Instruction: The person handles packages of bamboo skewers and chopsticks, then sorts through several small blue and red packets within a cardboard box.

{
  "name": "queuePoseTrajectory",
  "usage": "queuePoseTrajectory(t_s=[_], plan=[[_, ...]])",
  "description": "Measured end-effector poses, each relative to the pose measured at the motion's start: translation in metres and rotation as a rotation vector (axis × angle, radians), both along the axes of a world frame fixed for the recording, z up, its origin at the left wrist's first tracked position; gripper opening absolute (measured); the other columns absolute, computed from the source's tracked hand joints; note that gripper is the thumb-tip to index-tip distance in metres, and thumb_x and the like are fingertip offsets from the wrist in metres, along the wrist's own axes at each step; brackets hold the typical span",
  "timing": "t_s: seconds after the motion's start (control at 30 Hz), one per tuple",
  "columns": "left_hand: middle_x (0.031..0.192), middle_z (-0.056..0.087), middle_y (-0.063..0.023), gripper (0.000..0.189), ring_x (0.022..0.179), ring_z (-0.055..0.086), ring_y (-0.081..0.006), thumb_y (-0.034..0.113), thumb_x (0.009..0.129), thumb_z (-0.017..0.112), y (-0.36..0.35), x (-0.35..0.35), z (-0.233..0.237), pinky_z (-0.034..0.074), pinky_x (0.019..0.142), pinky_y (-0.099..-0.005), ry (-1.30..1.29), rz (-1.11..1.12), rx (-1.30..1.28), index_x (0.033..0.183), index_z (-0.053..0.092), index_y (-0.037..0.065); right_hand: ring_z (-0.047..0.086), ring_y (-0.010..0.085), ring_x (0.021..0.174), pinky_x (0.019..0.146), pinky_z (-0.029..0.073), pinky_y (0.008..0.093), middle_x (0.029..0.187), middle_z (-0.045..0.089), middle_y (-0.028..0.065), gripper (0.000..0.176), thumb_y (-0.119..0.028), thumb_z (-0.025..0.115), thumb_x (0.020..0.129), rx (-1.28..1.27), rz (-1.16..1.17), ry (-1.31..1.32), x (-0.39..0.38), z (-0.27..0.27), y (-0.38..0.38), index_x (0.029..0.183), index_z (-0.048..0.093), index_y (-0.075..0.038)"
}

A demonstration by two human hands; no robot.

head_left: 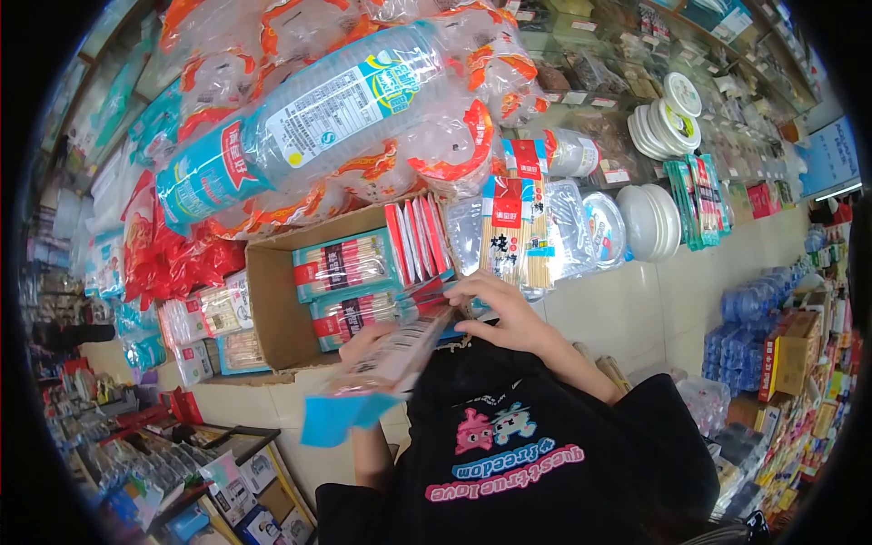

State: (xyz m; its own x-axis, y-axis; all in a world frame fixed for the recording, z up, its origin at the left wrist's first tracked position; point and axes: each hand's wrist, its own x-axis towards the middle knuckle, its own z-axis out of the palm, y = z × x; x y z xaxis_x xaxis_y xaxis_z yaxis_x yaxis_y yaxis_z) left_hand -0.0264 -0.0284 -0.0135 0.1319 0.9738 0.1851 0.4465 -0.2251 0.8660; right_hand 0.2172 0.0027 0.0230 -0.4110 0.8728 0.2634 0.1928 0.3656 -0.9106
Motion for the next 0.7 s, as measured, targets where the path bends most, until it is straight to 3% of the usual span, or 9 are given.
queuePoseTrajectory(t_s=[0.1, 0.2, 0.23, 0.27, 0.33, 0.37, 0.47, 0.57, 0.7], plan=[[0.08, 0.068, -0.0078, 0.024, 0.069, 0.064, -0.0154, 0.021, 0.074, 0.07, 0.004, 0.004, -0.002, 0.051, 0.065, -0.0273, 0.001, -0.149, 0.028, 0.087, 0.067, 0.001, 0.059, 0.026, 0.087, 0.075, 0.048, 0.0337, 0.098, 0.057, 0.0094, 0.041, -0.004, 0.07, 0.072, 0.03, 0.051, -0.051, 0.005, 0.004, 0.001, 0.111, 0.058, -0.005], [0.078, 0.065, -0.0102, 0.021, 0.072, 0.065, -0.021, 0.011, 0.067, 0.071, 0.004, 0.012, -0.032, 0.05, 0.065, -0.0277, 0.142, -0.182, 0.121, 0.086, 0.067, 0.004, 0.06, 0.0276, 0.084, 0.071, 0.049, 0.0345, 0.096, 0.058, 0.0092, 0.039, -0.001, 0.069, 0.071, 0.02, 0.105, -0.082, 0.008, 0.004, -0.003, 0.109, 0.061, -0.007], [0.078, 0.065, -0.0121, 0.018, 0.071, 0.065, -0.0219, 0.004, 0.069, 0.067, 0.003, 0.012, -0.043, 0.05, 0.064, -0.0276, 0.263, -0.158, -0.068, 0.087, 0.067, 0.003, 0.06, 0.0278, 0.083, 0.07, 0.049, 0.0346, 0.095, 0.058, 0.0091, 0.039, 0.0, 0.069, 0.071, 0.018, 0.1, -0.09, 0.01, 0.003, -0.004, 0.109, 0.062, -0.008], [0.079, 0.066, -0.0123, 0.018, 0.071, 0.065, -0.0222, 0.002, 0.07, 0.066, 0.001, 0.011, -0.051, 0.049, 0.064, -0.0274, 0.207, -0.144, -0.045, 0.088, 0.067, 0.003, 0.061, 0.028, 0.081, 0.069, 0.049, 0.0347, 0.095, 0.058, 0.009, 0.038, 0.0, 0.068, 0.071, 0.017, 0.096, -0.1, 0.012, 0.001, -0.004, 0.108, 0.063, -0.008], [0.079, 0.066, -0.0127, 0.019, 0.071, 0.065, -0.0228, -0.001, 0.07, 0.065, 0.003, 0.02, -0.04, 0.049, 0.064, -0.0269, 0.095, -0.115, -0.003, 0.089, 0.067, 0.002, 0.061, 0.0276, 0.084, 0.073, 0.049, 0.0339, 0.096, 0.059, 0.01, 0.038, -0.009, 0.068, 0.071, -0.012, 0.108, -0.121, 0.017, -0.008, -0.005, 0.109, 0.064, -0.007], [0.081, 0.067, -0.0137, 0.022, 0.07, 0.065, -0.0228, -0.003, 0.069, 0.063, 0.003, 0.022, -0.03, 0.049, 0.063, -0.0271, 0.086, -0.069, -0.121, 0.09, 0.067, 0.001, 0.061, 0.0274, 0.085, 0.075, 0.048, 0.0336, 0.097, 0.06, 0.0104, 0.039, -0.014, 0.068, 0.071, -0.028, 0.114, -0.131, 0.019, -0.011, -0.006, 0.109, 0.065, -0.006], [0.083, 0.067, -0.0136, 0.024, 0.07, 0.065, -0.023, -0.004, 0.069, 0.062, 0.005, 0.018, -0.027, 0.049, 0.062, -0.0287, 0.081, -0.111, -0.152, 0.092, 0.067, 0.003, 0.061, 0.0283, 0.083, 0.075, 0.048, 0.0345, 0.096, 0.06, 0.0103, 0.038, -0.012, 0.07, 0.071, -0.12, 0.135, -0.156, 0.018, -0.013, -0.011, 0.108, 0.065, -0.005], [0.086, 0.066, -0.0121, 0.031, 0.072, 0.065, -0.0241, -0.003, 0.068, 0.062, 0.008, 0.016, -0.017, 0.05, 0.063, -0.031, 0.176, -0.141, -0.171, 0.098, 0.066, 0.005, 0.06, 0.0279, 0.087, 0.075, 0.049, 0.0355, 0.1, 0.058, 0.0106, 0.043, -0.01, 0.072, 0.07, -0.023, 0.094, -0.163, 0.013, -0.024, -0.013, 0.112, 0.061, -0.006], [0.091, 0.065, -0.0117, 0.04, 0.076, 0.065, -0.0239, 0.0, 0.067, 0.067, 0.005, 0.001, -0.025, 0.053, 0.066, -0.0327, 0.289, -0.061, -0.25, 0.106, 0.063, 0.007, 0.056, 0.027, 0.096, 0.074, 0.05, 0.0334, 0.109, 0.053, 0.0109, 0.054, -0.007, 0.073, 0.071, -0.114, 0.048, -0.215, 0.018, -0.013, -0.01, 0.121, 0.053, -0.009]])
